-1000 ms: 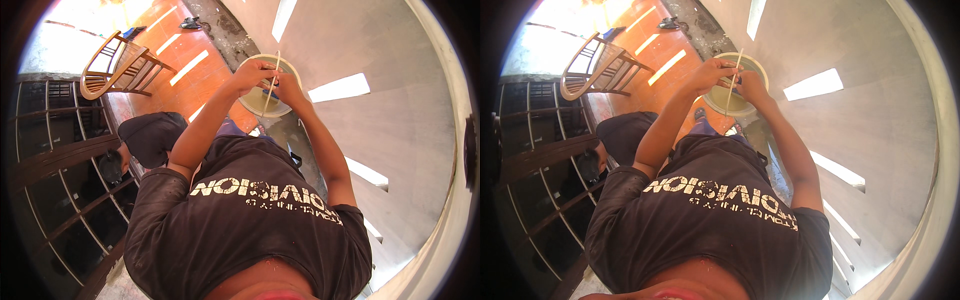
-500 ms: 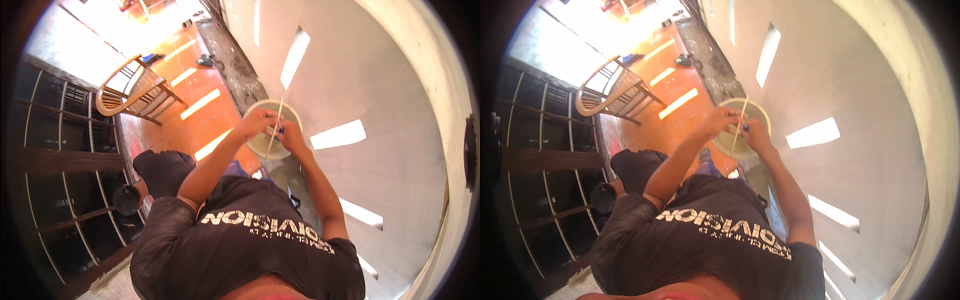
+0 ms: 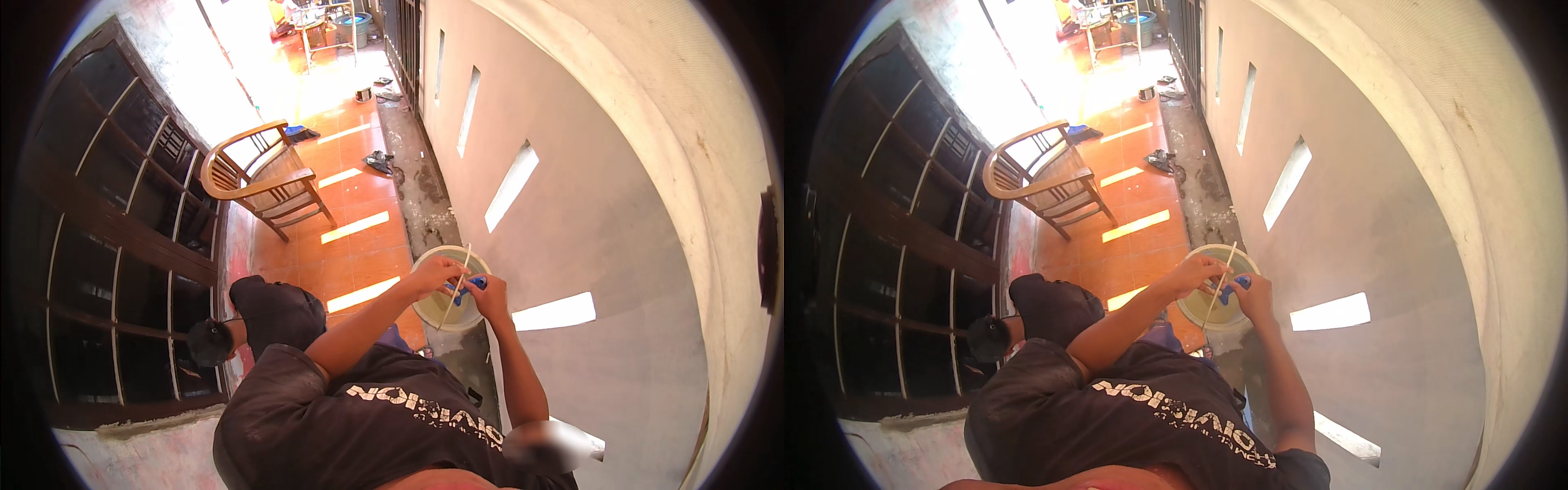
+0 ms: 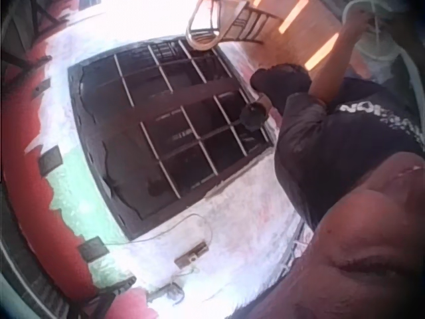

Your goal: The person paints a ceiling using a paintbrush and a bucket of paint. They repeatedly dip the brush into the bucket and apply paint to the ceiling surface in a room with tiled flooring and visible construction materials.

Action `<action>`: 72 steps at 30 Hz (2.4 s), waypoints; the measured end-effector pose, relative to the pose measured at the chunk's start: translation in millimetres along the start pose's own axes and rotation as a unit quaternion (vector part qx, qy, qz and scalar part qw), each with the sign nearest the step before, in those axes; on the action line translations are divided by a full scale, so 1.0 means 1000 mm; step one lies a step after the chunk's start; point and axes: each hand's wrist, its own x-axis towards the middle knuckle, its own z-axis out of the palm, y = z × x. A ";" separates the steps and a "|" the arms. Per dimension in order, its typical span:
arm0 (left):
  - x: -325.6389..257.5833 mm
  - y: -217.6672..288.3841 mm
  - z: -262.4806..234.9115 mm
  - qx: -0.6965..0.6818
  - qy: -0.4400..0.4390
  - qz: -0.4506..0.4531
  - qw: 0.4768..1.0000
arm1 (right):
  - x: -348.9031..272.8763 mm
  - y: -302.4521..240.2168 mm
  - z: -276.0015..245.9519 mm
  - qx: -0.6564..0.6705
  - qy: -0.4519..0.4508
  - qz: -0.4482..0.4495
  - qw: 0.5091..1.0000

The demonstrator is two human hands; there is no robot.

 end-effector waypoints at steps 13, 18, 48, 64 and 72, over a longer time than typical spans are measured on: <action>-0.004 -0.005 0.000 -0.029 0.042 0.006 0.999 | 0.008 -0.005 0.007 0.016 0.045 -0.036 0.998; -0.007 -0.005 0.001 -0.028 0.044 0.012 0.999 | 0.005 -0.007 0.009 -0.007 0.053 -0.030 0.998; -0.002 -0.017 0.016 -0.012 0.018 0.002 1.000 | -0.018 0.005 0.018 -0.017 0.107 0.009 0.994; 0.008 -0.013 0.009 -0.008 -0.001 -0.025 1.000 | -0.026 0.014 0.014 0.020 0.122 -0.027 0.992; 0.014 -0.015 0.003 -0.023 -0.024 -0.035 0.999 | -0.031 0.010 0.024 0.026 0.081 0.039 0.996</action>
